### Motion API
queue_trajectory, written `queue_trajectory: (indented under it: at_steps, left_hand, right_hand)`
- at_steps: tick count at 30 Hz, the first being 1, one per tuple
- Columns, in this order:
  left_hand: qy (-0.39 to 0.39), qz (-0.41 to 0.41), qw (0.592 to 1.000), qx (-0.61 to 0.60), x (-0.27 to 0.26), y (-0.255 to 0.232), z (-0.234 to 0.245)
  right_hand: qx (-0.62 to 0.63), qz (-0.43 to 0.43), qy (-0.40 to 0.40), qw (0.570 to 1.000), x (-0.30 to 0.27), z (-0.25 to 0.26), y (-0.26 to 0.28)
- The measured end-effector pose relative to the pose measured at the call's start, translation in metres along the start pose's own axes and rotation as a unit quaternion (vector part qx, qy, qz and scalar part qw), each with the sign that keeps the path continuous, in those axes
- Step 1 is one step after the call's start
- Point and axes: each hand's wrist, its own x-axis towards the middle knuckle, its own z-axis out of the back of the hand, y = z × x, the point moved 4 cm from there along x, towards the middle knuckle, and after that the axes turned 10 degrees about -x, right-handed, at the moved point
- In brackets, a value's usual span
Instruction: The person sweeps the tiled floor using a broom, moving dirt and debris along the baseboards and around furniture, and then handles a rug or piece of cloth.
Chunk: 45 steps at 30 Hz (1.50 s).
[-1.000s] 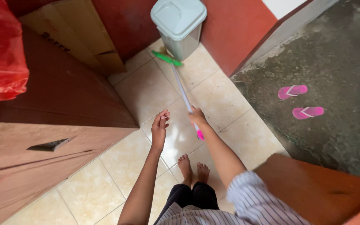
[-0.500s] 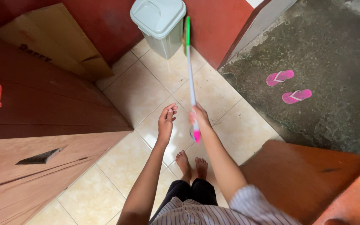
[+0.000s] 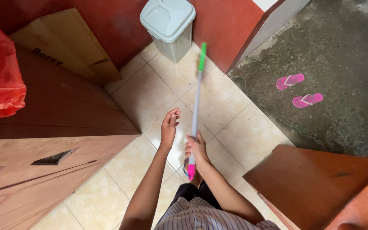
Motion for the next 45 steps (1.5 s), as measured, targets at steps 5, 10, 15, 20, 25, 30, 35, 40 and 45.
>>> queue_trajectory:
  at_steps: [5, 10, 15, 20, 25, 30, 35, 40, 45]
  left_hand:
    - [-0.006, -0.018, 1.0, -0.007, 0.001, 0.016, 0.005]
    - [0.018, -0.021, 1.0, -0.001, -0.015, 0.011, -0.02]
    - [0.019, -0.021, 1.0, 0.001, -0.047, 0.0, -0.036]
    - [0.013, -0.024, 1.0, 0.0, -0.08, 0.001, -0.029]
    - [-0.027, -0.089, 0.995, 0.025, -0.109, 0.008, -0.005]
    - [-0.132, 0.077, 0.988, 0.018, -0.147, 0.018, 0.011]
    - [-0.043, -0.095, 0.994, 0.045, -0.155, 0.024, -0.012]
    - [0.016, -0.066, 0.997, 0.047, -0.15, 0.03, -0.05]
    - [0.061, -0.072, 0.994, 0.061, -0.161, 0.017, -0.06]
  right_hand:
    - [0.117, -0.024, 0.204, 0.972, 0.141, -0.008, -0.013]
    - [0.178, -0.06, 0.158, 0.969, 0.163, 0.067, -0.02]
    - [0.011, 0.04, -0.053, 0.998, 0.052, 0.1, -0.019]
    - [-0.029, -0.027, -0.003, 0.999, -0.054, 0.084, -0.045]
    - [-0.022, -0.004, 0.213, 0.977, 0.022, 0.025, -0.075]
    - [-0.114, 0.02, 0.182, 0.976, 0.106, 0.012, -0.098]
    - [0.035, -0.028, 0.219, 0.975, 0.111, 0.142, -0.092]
    - [0.067, 0.023, -0.007, 0.997, 0.073, 0.212, -0.064]
    - [-0.02, 0.104, -0.101, 0.989, -0.039, 0.192, -0.061]
